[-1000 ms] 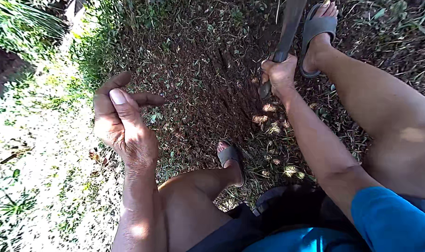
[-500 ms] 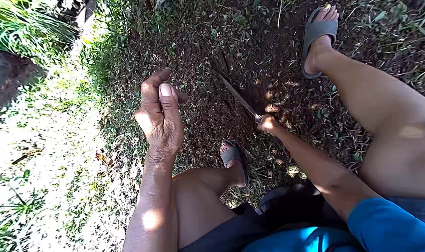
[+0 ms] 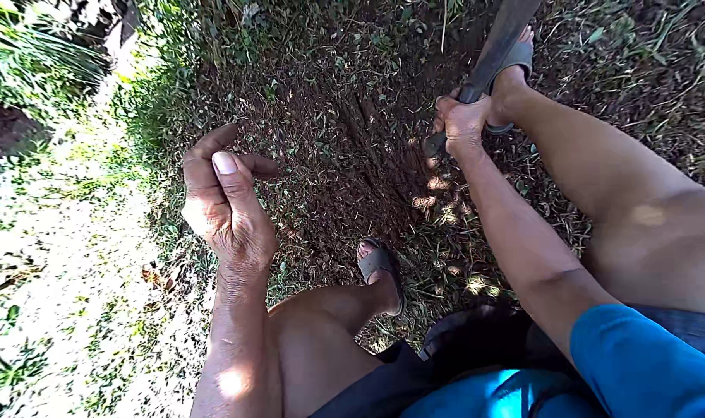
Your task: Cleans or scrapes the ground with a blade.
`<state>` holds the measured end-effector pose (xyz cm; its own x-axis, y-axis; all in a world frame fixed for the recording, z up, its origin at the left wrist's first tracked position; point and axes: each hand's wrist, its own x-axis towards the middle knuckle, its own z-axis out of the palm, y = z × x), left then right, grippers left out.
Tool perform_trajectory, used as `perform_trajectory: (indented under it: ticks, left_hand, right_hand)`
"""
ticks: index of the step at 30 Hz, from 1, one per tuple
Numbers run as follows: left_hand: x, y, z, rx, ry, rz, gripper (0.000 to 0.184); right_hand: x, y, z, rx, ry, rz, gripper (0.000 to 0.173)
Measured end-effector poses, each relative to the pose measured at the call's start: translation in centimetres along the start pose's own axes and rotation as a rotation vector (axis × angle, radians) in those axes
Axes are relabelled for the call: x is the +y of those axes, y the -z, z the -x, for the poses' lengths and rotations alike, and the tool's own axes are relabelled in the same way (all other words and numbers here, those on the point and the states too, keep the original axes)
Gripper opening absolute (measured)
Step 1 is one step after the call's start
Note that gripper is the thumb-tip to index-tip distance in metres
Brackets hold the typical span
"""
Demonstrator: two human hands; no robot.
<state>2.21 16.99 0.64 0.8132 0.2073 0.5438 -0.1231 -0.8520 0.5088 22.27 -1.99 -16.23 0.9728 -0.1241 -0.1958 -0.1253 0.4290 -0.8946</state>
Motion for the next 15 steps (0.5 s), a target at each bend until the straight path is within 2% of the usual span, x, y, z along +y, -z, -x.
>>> perform_trajectory:
  ticks: [2, 3, 5, 7, 11, 15]
  left_hand:
    - [0.4, -0.6, -0.1, -0.02, -0.026, -0.021, 0.049]
    - [0.7, -0.9, -0.1, -0.045, -0.027, -0.036, 0.052]
    - [1.0, -1.9, 0.0, -0.078, -0.035, -0.052, 0.052]
    - [1.1, -2.9, -0.1, -0.101, -0.033, -0.058, 0.052]
    - [1.8, -3.6, -0.3, -0.144, 0.006, -0.089, 0.053]
    - [1.5, -4.0, -0.9, -0.137, -0.002, -0.103, 0.054]
  right_hand:
    - [3.5, 0.3, 0.3, -0.015, -0.134, 0.182, 0.017]
    - [5.7, 1.2, 0.9, -0.086, -0.281, 0.365, 0.014]
    - [9.0, 3.7, 1.9, -0.344, -0.597, 0.795, 0.018]
    - [10.1, 5.3, 3.8, -0.543, -0.78, 1.074, 0.028]
    - [9.7, 7.9, 6.3, -0.654, -0.696, 1.283, 0.033]
    - [8.3, 9.7, 6.0, -0.679, -0.462, 1.226, 0.034]
